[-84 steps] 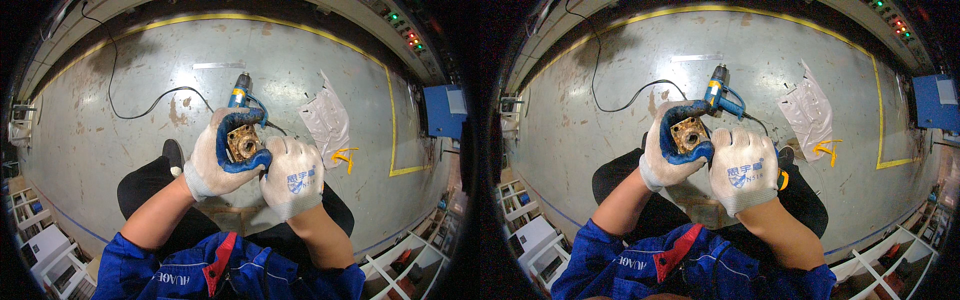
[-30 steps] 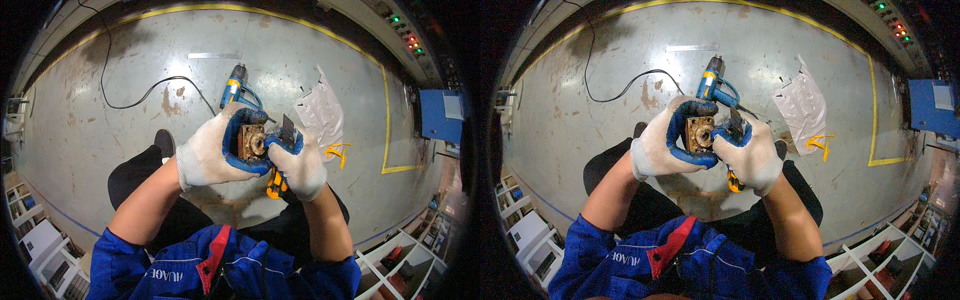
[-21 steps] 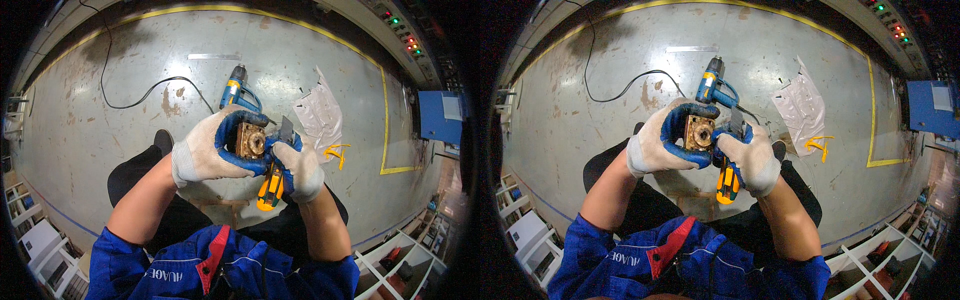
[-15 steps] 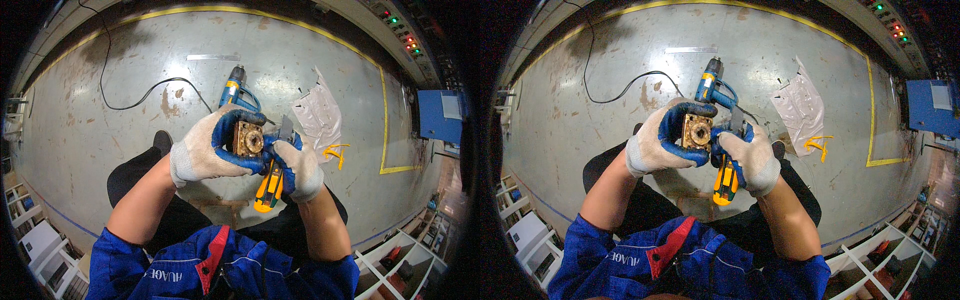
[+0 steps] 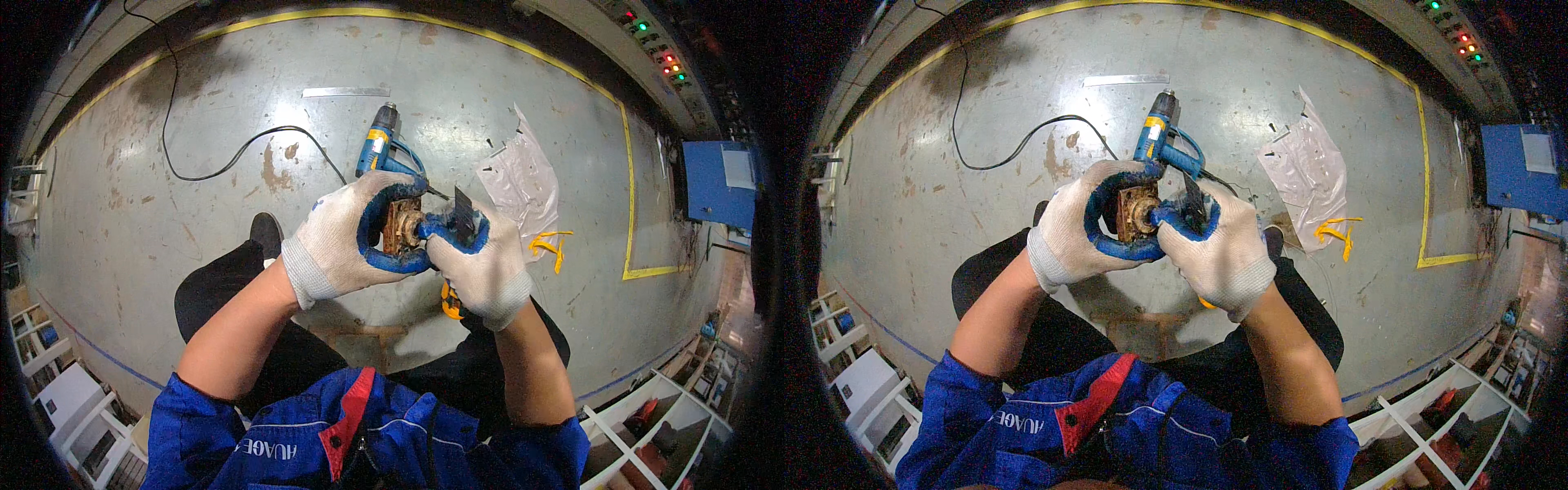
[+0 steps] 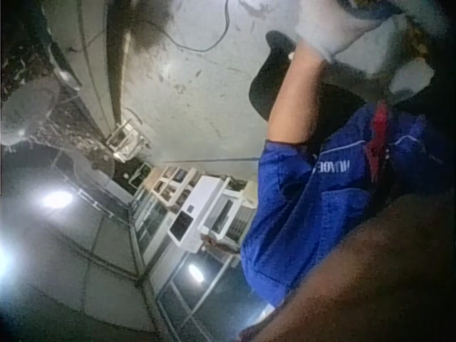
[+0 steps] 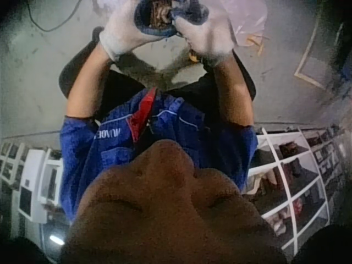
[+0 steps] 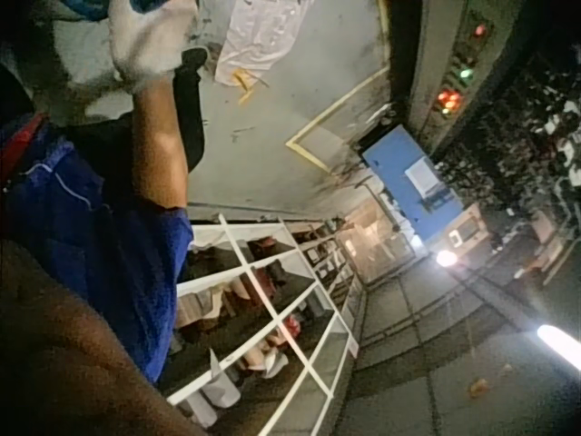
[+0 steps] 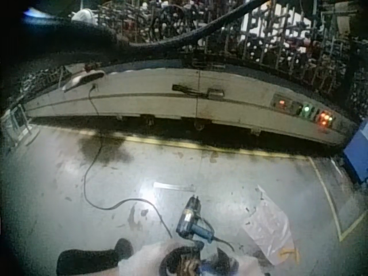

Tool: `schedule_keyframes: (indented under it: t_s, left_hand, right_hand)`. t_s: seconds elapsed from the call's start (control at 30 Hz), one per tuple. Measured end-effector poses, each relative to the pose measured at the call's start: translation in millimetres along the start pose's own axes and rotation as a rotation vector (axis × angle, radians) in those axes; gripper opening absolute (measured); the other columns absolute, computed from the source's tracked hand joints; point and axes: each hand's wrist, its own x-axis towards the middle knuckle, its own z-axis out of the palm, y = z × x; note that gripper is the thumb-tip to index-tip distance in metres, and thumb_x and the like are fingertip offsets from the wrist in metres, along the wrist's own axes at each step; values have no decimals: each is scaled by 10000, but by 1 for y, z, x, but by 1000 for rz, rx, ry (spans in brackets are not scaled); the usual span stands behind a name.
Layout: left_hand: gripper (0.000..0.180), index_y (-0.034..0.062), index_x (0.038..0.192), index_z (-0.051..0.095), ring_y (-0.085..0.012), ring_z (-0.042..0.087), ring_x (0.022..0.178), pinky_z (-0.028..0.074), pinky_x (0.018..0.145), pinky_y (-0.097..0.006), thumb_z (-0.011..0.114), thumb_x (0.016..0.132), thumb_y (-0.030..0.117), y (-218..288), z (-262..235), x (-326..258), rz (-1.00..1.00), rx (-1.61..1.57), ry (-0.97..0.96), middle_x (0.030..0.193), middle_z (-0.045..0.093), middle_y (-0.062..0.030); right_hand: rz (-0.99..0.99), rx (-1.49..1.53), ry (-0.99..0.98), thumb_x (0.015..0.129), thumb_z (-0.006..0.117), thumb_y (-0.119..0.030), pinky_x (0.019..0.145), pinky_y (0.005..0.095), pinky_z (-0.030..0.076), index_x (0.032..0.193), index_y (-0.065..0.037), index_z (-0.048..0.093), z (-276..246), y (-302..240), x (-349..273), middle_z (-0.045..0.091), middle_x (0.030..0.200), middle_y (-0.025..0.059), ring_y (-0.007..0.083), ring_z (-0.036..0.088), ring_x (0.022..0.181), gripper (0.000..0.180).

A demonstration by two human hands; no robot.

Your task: The person holds a small mechanical component and uses a utility knife to scrape away residue and prying off pieces while wearing gloves.

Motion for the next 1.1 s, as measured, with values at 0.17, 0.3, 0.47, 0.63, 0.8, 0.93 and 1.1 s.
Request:
schedule_keyframes:
  t_s: [0.17,0.3,0.47,0.63,0.8,0.93,1.1]
  left_hand:
    - [786,2,1351,562,-166,650,1130,528,1000,-325,952,686,150,-10,6,0,51,-319,45,1251,664,-109]
    - [710,23,1326,563,-177,647,1056,530,968,-315,910,733,199,-11,4,2,20,-367,-4,1109,677,-59]
    - [468,23,1338,574,-156,678,939,562,736,-296,702,948,247,-4,3,-1,-354,-987,-56,1084,691,-85]
    - [522,80,1344,570,-217,676,870,553,710,-299,501,1064,516,-26,26,8,-527,-1344,15,1136,709,-153]
    - [553,93,1353,568,-214,671,898,547,715,-301,482,1059,554,-33,25,12,-561,-1406,48,1161,701,-150]
    - [469,96,1357,572,-205,670,951,549,752,-315,532,1057,454,-33,25,13,-521,-1303,67,1185,699,-125]
    - [427,50,1382,538,-174,653,997,548,782,-312,630,1012,245,-19,16,10,-360,-1047,196,1168,685,-86]
  right_hand:
    - [-1,144,31,873,679,-95,633,324,521,950,14,661,4,-3,0,659,759,76,137,619,657,136]
    - [152,467,43,907,656,-90,628,294,513,989,-1,670,7,-5,-6,662,794,35,111,617,689,122]
    - [409,901,137,975,628,-189,605,294,534,1047,-8,668,1,-1,-11,673,796,61,153,642,660,199]
    - [372,819,159,1031,604,-254,601,289,538,1084,-23,648,0,9,-7,657,785,64,152,634,654,241]
    - [352,958,103,1053,534,-335,671,319,551,1292,24,620,-8,6,-13,664,892,91,196,645,738,440]
    - [413,1026,67,1054,519,-351,685,343,551,1344,-5,593,3,21,-25,669,930,94,221,648,770,457]
    - [391,990,128,1038,533,-247,710,312,530,1161,73,644,4,13,-28,658,869,115,205,639,726,360]
